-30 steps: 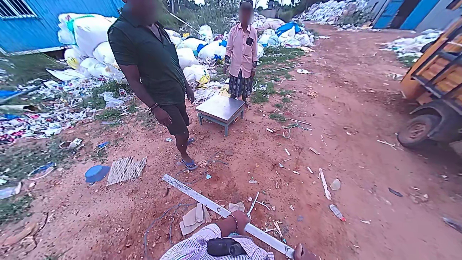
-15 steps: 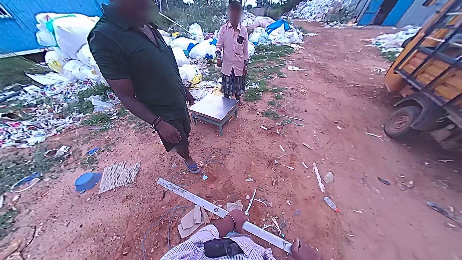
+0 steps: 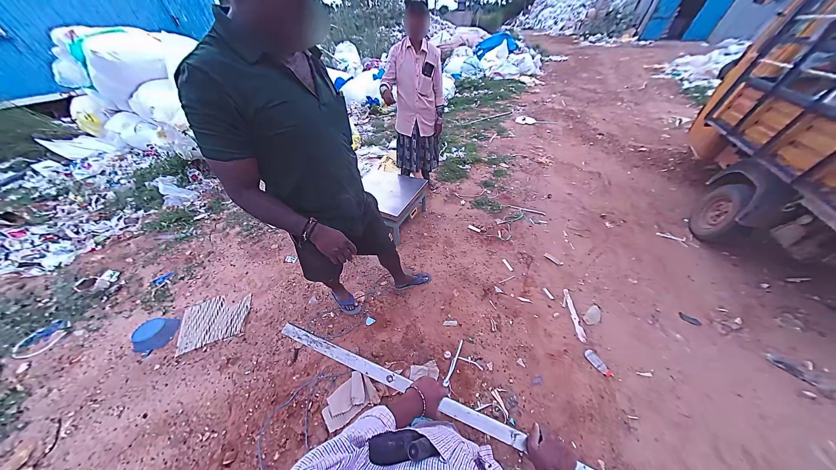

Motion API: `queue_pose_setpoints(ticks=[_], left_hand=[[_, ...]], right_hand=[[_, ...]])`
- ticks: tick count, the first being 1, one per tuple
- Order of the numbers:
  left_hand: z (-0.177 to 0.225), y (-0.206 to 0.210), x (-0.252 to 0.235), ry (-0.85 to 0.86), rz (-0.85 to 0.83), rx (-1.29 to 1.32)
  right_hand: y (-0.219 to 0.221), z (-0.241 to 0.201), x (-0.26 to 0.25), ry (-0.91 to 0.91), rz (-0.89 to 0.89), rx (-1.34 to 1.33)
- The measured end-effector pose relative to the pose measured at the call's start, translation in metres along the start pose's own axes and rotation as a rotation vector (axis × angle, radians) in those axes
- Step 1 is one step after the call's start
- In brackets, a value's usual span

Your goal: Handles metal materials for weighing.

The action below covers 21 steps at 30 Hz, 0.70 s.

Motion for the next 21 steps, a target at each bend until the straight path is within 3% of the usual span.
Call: queue_pose_setpoints(ticks=[15, 21], left_hand=[[0.0004, 0.0059, 0.0017, 0.003, 0.009, -0.006], [0.0015, 0.0081, 0.0035, -0.003, 0.020, 0.004]], right_hand=[[0.0045, 0.0021, 0.0043, -0.019, 0.053, -0.014], [0.0055, 0.0031, 0.0042, 0.009, -0.008, 0.010]])
Point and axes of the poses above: each hand's wrist, its own x-axis away from the middle knuckle, its own y-axis out of the palm, z = x × y, the point moved 2 cm from there along -x, towards the middle knuckle, and after that the axes turned 2 degrees about z, right-handed, at the moved point
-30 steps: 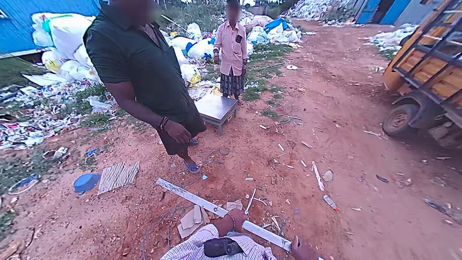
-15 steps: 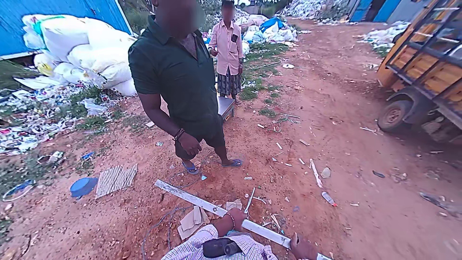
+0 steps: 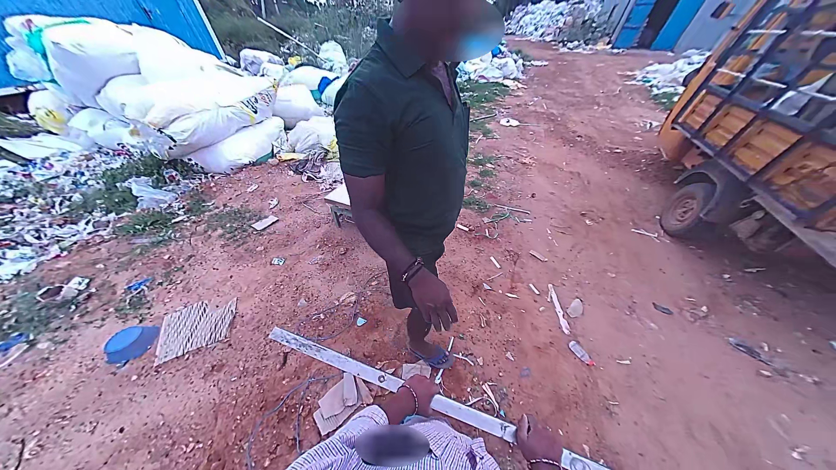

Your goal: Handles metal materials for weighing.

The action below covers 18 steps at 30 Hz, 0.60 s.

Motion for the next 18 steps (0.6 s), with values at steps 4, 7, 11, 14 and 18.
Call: queue_pose_setpoints(ticks=[4, 7, 11, 14, 18], left_hand=[[-0.001, 0.000, 0.000, 0.005, 0.019, -0.006], [-0.001, 0.001, -0.002, 0.002, 0.022, -0.008], [-0.003, 0.001, -0.004, -0.001, 0.025, -0.017], [-0.004, 0.001, -0.004, -0.003, 0.028, -0.008], [-0.004, -0.002, -0.007, -0.001, 0.033, -0.007]], right_hand=[[-0.005, -0.002, -0.002, 0.029, -0.081, 0.016], [-0.013, -0.006, -0.005, 0.064, -0.182, 0.053], [-0.019, -0.010, -0.007, 0.080, -0.260, 0.100], [-0.015, -0.007, -0.007, 0.061, -0.156, 0.015], [-0.005, -0.004, 0.011, 0.051, 0.287, -0.106]])
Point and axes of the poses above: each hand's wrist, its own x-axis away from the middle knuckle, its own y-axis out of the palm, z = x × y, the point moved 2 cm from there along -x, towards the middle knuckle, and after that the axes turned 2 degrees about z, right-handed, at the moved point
